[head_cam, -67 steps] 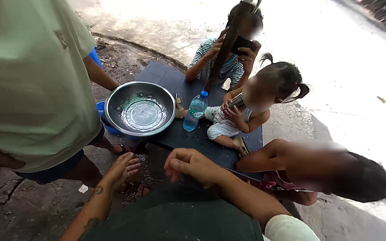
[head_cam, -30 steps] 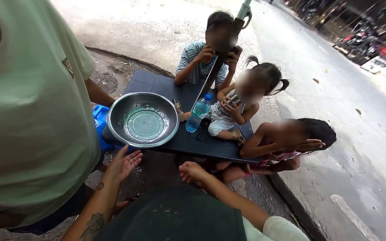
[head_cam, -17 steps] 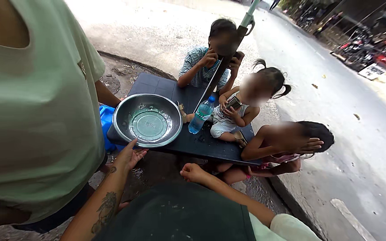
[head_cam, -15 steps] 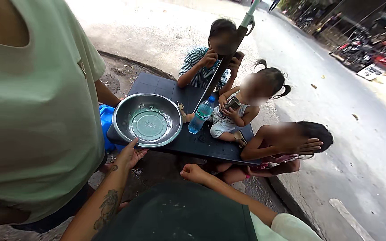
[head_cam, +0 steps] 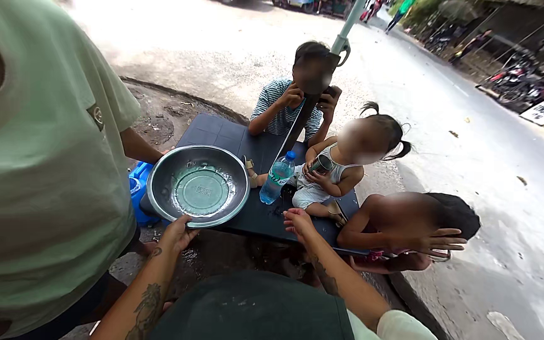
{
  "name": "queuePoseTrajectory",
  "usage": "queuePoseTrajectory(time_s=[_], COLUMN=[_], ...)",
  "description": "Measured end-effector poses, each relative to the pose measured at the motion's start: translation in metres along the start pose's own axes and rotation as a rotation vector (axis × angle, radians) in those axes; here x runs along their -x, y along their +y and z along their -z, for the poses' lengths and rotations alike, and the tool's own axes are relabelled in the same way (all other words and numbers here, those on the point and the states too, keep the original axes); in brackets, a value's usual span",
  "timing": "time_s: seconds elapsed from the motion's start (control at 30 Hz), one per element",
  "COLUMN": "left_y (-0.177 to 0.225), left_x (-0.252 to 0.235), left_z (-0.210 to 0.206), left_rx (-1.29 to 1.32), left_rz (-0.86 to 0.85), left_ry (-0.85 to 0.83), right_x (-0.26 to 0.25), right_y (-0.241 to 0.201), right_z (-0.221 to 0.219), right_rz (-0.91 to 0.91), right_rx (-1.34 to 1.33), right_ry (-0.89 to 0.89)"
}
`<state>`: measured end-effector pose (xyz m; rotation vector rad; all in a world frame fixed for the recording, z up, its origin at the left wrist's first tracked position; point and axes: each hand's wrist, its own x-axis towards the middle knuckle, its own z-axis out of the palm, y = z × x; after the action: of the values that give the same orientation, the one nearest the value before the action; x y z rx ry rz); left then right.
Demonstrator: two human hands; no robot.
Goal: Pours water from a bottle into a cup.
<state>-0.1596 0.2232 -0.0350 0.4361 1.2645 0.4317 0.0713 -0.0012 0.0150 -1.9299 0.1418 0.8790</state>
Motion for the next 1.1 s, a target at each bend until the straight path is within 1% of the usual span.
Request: queuePoseTrajectory(time_s=[0.03,0.1,0.2,0.3,0.37,0.5,0.57,0.6,0.67,0.7,0.73,0.77,0.8,0.83,0.9,0.93,1.0,1.03,1.1], left_y=[-0.002,-0.008,-0.017,-0.024,-0.026,-0.032,-0.037,-0.04,-0.047,-0.05,-0.053,-0.058,-0.063,-0.068,-0.076,-0.08,-0.092,-0.099,-0.118], left_x=[0.002,0.006,0.01,0.011,0.01,0.01,0.011,0.012,0.013,0.014,0.015,0.016,0.018,0.02,0.031,0.036,0.035,0.027,-0.007], left_z=[-0.002,-0.005,-0.008,-0.012,-0.013,-0.011,-0.007,-0.004,0.004,0.009,0.013,0.018,0.024,0.029,0.036,0.04,0.061,0.079,0.129], left_rx=[0.001,-0.001,-0.018,-0.047,-0.046,-0.038,-0.058,-0.075,-0.091,-0.101,-0.116,-0.139,-0.165,-0.201,-0.359,-0.486,-0.791,-0.962,-1.309], left_rz=[-0.002,-0.01,-0.019,-0.028,-0.038,-0.067,-0.072,-0.072,-0.081,-0.091,-0.097,-0.103,-0.106,-0.099,-0.073,-0.054,-0.015,0.006,0.045], left_ry=[0.009,0.016,0.039,0.08,0.1,0.1,0.097,0.099,0.085,0.08,0.077,0.076,0.091,0.112,0.154,0.173,0.173,0.148,0.072], right_x=[-0.016,-0.043,-0.073,-0.094,-0.103,-0.118,-0.122,-0.122,-0.113,-0.106,-0.098,-0.091,-0.083,-0.074,-0.074,-0.079,-0.097,-0.107,-0.122], right_y=[-0.01,-0.029,-0.046,-0.052,-0.053,-0.051,-0.051,-0.051,-0.055,-0.059,-0.061,-0.061,-0.061,-0.063,-0.063,-0.065,-0.067,-0.068,-0.071], right_z=[0.009,0.026,0.04,0.041,0.038,0.033,0.032,0.033,0.04,0.046,0.052,0.06,0.069,0.076,0.087,0.089,0.09,0.09,0.087], right_rz=[-0.008,0.008,0.036,0.059,0.075,0.136,0.135,0.116,0.051,0.023,0.032,0.098,0.19,0.279,0.476,0.552,0.631,0.647,0.63], right_rx=[-0.174,-0.45,-0.685,-0.83,-0.882,-0.881,-0.805,-0.715,-0.421,-0.211,0.007,0.214,0.372,0.452,0.477,0.466,0.446,0.43,0.391], right_ry=[0.045,0.078,0.056,0.027,0.022,-0.008,-0.024,-0.034,-0.064,-0.06,-0.023,0.06,0.175,0.287,0.475,0.521,0.511,0.493,0.456])
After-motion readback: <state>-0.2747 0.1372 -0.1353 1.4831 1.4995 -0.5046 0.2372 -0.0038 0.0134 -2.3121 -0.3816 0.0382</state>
